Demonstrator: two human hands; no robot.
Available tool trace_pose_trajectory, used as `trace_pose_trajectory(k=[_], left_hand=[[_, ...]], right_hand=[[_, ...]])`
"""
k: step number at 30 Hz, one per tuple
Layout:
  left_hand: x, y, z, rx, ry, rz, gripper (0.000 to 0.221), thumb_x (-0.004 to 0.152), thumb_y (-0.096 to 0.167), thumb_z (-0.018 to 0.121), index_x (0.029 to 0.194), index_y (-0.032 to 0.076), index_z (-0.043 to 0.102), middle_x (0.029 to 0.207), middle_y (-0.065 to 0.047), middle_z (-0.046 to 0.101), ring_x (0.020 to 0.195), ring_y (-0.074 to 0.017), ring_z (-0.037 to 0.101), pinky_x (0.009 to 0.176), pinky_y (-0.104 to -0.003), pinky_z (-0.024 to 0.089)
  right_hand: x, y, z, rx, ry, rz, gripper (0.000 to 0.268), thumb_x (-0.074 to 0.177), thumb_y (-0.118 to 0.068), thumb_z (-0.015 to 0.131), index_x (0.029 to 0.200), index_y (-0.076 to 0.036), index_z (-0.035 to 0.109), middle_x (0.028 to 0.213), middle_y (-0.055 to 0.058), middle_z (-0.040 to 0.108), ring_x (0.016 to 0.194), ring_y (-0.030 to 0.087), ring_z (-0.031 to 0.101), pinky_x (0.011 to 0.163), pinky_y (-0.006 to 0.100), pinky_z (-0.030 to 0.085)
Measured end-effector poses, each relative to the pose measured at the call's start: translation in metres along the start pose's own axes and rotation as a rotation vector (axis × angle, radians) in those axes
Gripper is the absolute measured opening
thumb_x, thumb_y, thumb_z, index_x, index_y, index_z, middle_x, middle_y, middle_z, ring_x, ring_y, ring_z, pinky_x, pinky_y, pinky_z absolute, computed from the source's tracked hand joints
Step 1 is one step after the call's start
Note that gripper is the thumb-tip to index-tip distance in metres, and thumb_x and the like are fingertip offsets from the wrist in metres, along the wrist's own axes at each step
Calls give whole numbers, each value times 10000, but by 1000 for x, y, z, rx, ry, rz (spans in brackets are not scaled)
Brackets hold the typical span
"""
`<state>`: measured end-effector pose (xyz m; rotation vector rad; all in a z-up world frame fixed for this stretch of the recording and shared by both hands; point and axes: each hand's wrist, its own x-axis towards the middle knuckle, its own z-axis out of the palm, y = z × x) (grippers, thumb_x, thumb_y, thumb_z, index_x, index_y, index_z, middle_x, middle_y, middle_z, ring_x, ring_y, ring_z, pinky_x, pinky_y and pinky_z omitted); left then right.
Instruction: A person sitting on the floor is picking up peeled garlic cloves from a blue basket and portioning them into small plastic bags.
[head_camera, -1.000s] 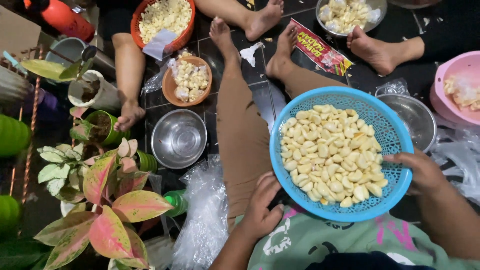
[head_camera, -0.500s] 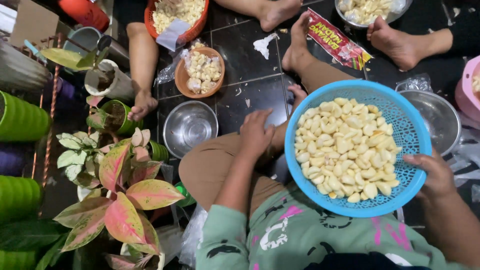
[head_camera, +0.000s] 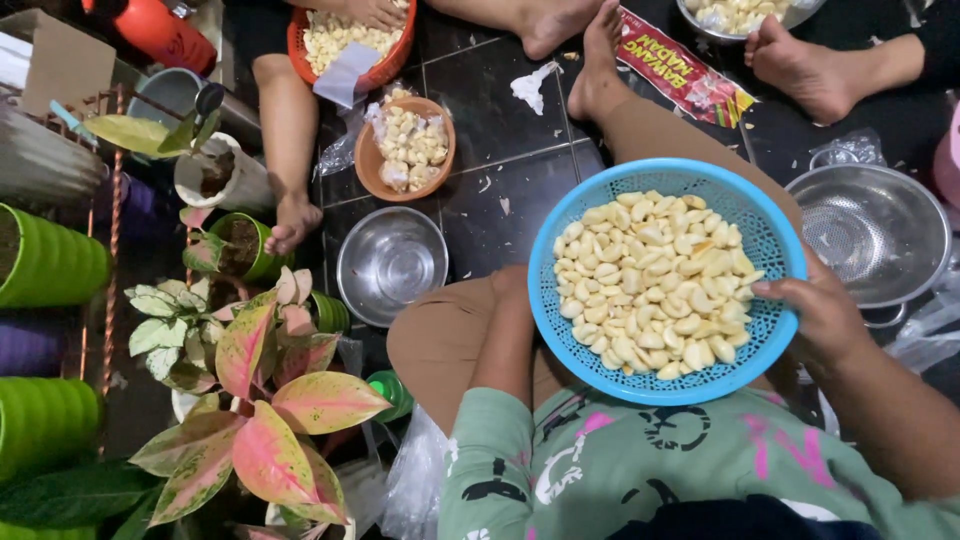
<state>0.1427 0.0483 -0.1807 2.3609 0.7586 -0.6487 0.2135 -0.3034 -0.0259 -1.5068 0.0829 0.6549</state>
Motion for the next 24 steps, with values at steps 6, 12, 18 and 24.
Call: trace_pose_trajectory(k=[6, 12, 18, 24], left_hand=[[10, -59, -22, -1372, -87, 331, 687, 1023, 569, 410, 1356, 5, 620, 1285, -201, 683, 1110, -278, 674, 926, -363, 546], [6, -77, -44, -1903, 94, 650, 845, 965, 717, 393, 1513, 85, 515, 1422, -203, 613, 1287, -376, 602, 1133, -514, 465], [99, -119, -15, -1762, 396, 361, 652, 924, 10, 611, 1540, 157, 458, 1356, -190, 636, 1153, -349, 681, 978, -474, 590], [155, -139, -3, -1215, 545, -39, 708, 879, 135, 734, 1536, 184, 475, 1386, -205, 591, 1261, -390, 612, 987, -572, 534]], right_hand=[[55, 34, 14, 123, -148, -4, 818, 804, 35, 462, 1610, -38, 342, 1289, 304, 576, 1001, 344, 604, 805, 386, 499], [151, 54, 97, 184, -234, -198, 740, 762, -51, 627, 1492, -65, 509, 1166, 188, 651, 961, 311, 664, 950, 502, 536], [265, 84, 152, -80, -194, -157, 725, 772, -68, 645, 1487, -132, 545, 1272, 179, 650, 1142, 331, 617, 1015, 488, 492], [310, 100, 183, -236, -124, 15, 694, 956, -177, 595, 1592, -36, 357, 1511, 315, 459, 1406, 482, 430, 1124, 636, 352]])
